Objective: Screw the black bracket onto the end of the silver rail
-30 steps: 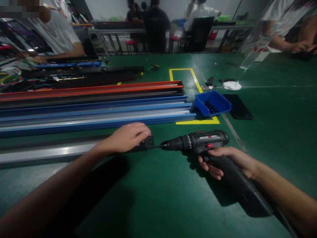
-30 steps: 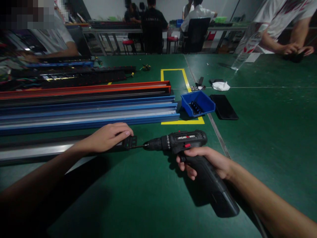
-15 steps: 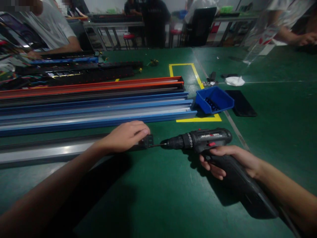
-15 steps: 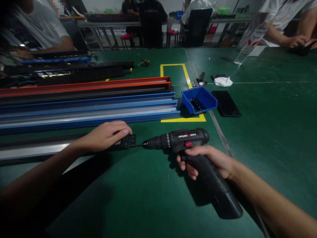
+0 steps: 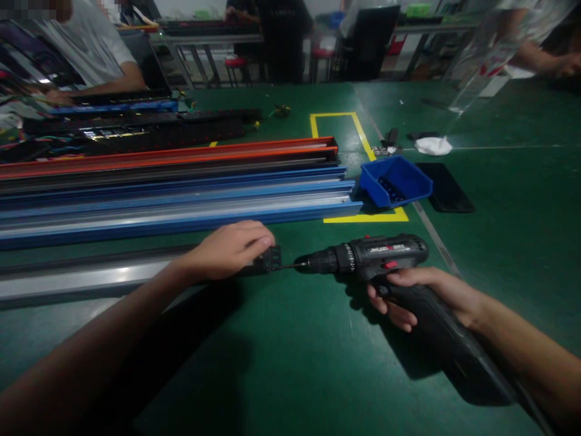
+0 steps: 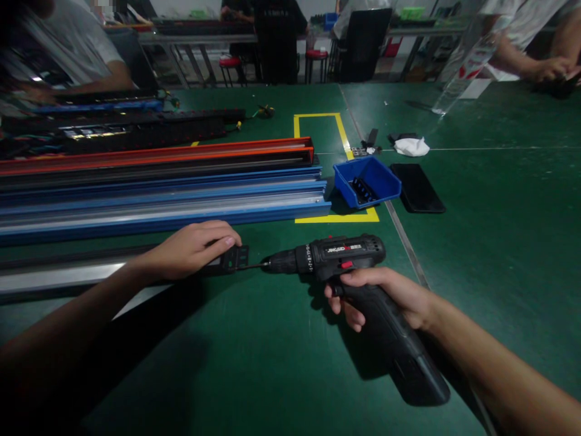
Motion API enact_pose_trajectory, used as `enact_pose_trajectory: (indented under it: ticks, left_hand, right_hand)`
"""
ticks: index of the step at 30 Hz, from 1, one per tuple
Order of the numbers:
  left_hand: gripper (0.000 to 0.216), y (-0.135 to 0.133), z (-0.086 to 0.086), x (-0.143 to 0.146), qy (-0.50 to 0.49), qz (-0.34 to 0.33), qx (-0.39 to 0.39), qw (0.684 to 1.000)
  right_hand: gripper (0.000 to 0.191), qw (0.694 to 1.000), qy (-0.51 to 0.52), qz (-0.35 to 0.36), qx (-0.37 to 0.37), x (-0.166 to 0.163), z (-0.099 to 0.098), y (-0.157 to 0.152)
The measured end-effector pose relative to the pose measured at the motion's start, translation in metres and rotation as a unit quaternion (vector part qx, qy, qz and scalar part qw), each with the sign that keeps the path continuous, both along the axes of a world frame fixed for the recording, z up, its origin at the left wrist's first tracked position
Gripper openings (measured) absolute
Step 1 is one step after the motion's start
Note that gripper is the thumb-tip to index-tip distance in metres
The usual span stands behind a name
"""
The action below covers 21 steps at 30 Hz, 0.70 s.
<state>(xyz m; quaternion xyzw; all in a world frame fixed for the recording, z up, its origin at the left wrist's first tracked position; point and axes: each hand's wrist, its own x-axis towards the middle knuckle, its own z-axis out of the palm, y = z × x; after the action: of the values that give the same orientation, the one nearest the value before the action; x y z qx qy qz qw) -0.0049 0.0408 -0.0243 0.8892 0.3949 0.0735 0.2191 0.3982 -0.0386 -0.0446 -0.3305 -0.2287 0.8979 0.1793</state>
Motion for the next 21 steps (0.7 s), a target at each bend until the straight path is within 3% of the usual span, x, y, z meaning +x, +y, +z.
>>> enact_pose_trajectory:
  ticks: [21]
  left_hand:
    - [0.047,-0.0003,-0.0005,0.0006,-0.012,0.002,0.008,1.0]
  right_hand:
    - [0.034,1.0,0.023,0.0,0.005,-0.002,0.0001,0.0015]
